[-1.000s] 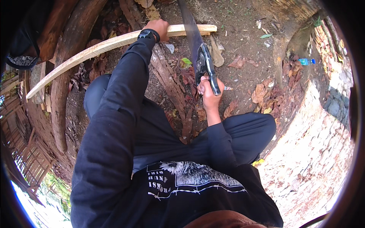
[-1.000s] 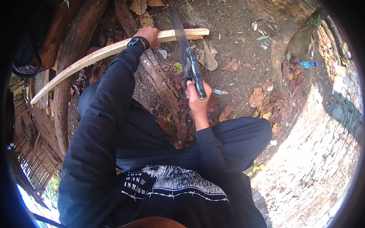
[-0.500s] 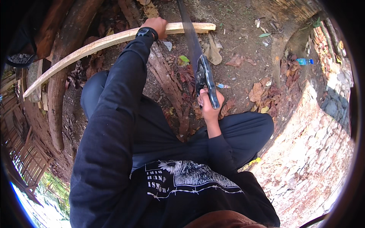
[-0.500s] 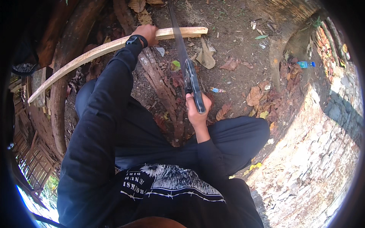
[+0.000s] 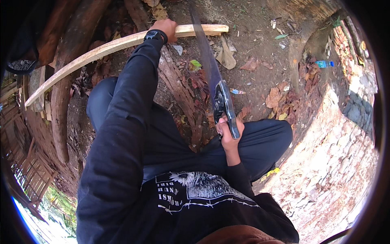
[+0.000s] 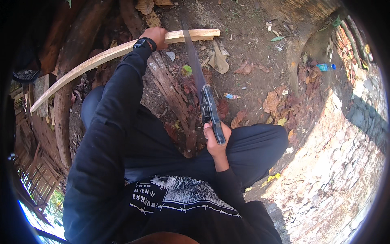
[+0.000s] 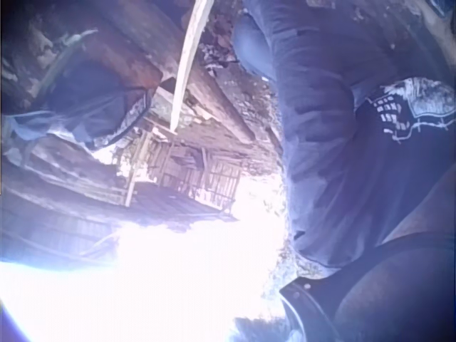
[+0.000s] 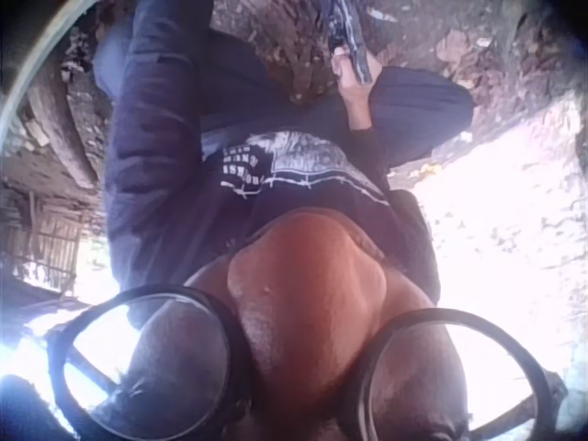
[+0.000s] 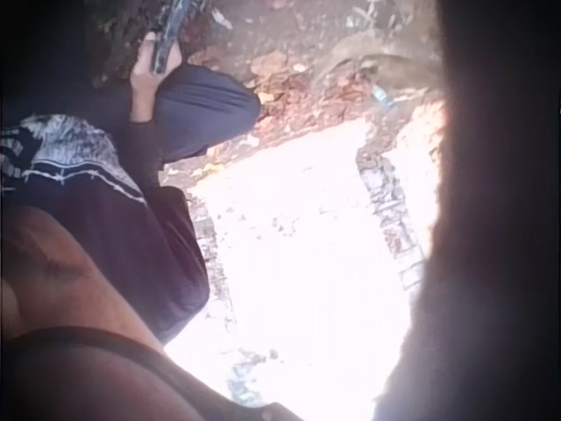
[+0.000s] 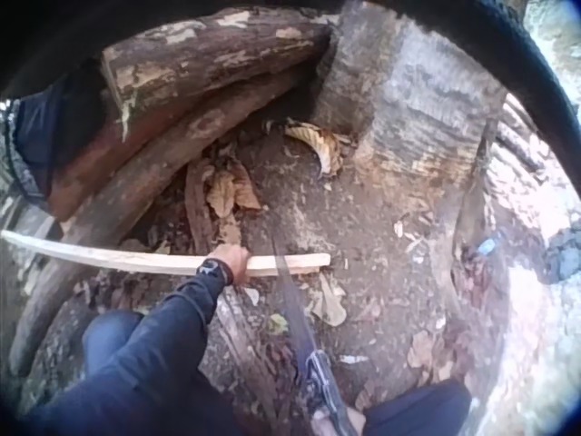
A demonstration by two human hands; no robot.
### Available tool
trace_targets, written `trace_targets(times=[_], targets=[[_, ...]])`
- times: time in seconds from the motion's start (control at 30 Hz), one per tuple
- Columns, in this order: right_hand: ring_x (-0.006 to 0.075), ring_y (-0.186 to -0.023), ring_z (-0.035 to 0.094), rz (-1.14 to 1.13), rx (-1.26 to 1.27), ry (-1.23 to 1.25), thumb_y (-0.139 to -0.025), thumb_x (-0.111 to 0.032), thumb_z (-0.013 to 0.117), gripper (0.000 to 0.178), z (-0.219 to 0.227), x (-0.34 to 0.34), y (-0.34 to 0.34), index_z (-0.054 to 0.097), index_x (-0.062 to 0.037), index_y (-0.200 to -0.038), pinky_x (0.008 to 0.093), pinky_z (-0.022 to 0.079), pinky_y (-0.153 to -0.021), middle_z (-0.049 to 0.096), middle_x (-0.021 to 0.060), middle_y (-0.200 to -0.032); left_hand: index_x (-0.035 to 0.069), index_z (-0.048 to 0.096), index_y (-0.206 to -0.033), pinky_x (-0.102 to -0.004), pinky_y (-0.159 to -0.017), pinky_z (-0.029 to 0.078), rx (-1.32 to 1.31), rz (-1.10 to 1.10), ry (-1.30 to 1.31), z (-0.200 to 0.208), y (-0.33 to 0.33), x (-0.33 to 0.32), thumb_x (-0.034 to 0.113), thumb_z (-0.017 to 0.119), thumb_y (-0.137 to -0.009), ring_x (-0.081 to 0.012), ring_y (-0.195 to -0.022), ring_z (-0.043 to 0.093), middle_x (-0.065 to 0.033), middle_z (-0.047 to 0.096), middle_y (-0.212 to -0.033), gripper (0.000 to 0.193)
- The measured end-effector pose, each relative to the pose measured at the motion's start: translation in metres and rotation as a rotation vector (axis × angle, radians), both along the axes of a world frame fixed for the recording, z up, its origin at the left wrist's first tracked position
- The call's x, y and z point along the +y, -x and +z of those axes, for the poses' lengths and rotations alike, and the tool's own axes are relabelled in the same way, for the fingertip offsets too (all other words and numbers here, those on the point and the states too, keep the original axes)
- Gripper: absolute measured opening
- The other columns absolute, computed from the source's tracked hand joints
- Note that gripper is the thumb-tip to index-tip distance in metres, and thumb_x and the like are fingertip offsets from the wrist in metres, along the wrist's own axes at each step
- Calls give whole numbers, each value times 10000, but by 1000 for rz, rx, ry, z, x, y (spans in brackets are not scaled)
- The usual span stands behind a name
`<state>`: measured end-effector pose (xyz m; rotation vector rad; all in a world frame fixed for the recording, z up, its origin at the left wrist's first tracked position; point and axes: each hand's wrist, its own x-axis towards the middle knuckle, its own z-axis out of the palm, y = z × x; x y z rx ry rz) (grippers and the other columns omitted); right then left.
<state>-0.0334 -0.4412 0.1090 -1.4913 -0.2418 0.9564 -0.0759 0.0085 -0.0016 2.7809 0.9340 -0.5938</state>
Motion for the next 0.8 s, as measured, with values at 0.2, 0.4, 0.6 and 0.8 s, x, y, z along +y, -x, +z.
trace_targets(times=[0.2,0.4,0.6,0.8], targets=[[54,-525,495,-63,62,-157,-968,20,678,178,-57,114,-23,568,-23,-835,259,362,-487,550,-27,-656,129,783,-1183,-467,-958,611,-21,-3,-9,4,-3,-3,370,870,-799,-356,-1057,754,-167,783,-1113,462],[66,-565,516,-27,26,-59,-961,41,657,114,-14,9,6,581,11,-882,256,393,-520,569,8,-678,127,784,-1184,-469,-959,609,-21,-2,8,5,-3,-2,365,869,-799,-357,-1056,754,-169,784,-1113,461],[69,-554,511,-27,71,-50,-949,67,640,87,5,-9,2,586,21,-900,251,378,-508,555,18,-671,125,785,-1178,-466,-961,612,-24,-21,-13,-3,0,0,385,858,-791,-355,-1058,752,-169,782,-1101,472],[73,-516,469,-117,178,-230,-976,23,654,103,-52,95,-16,581,-3,-909,267,356,-490,491,-20,-640,125,795,-1150,-470,-947,617,-23,-29,-30,-5,-4,4,387,856,-786,-356,-1047,756,-165,786,-1094,453]])
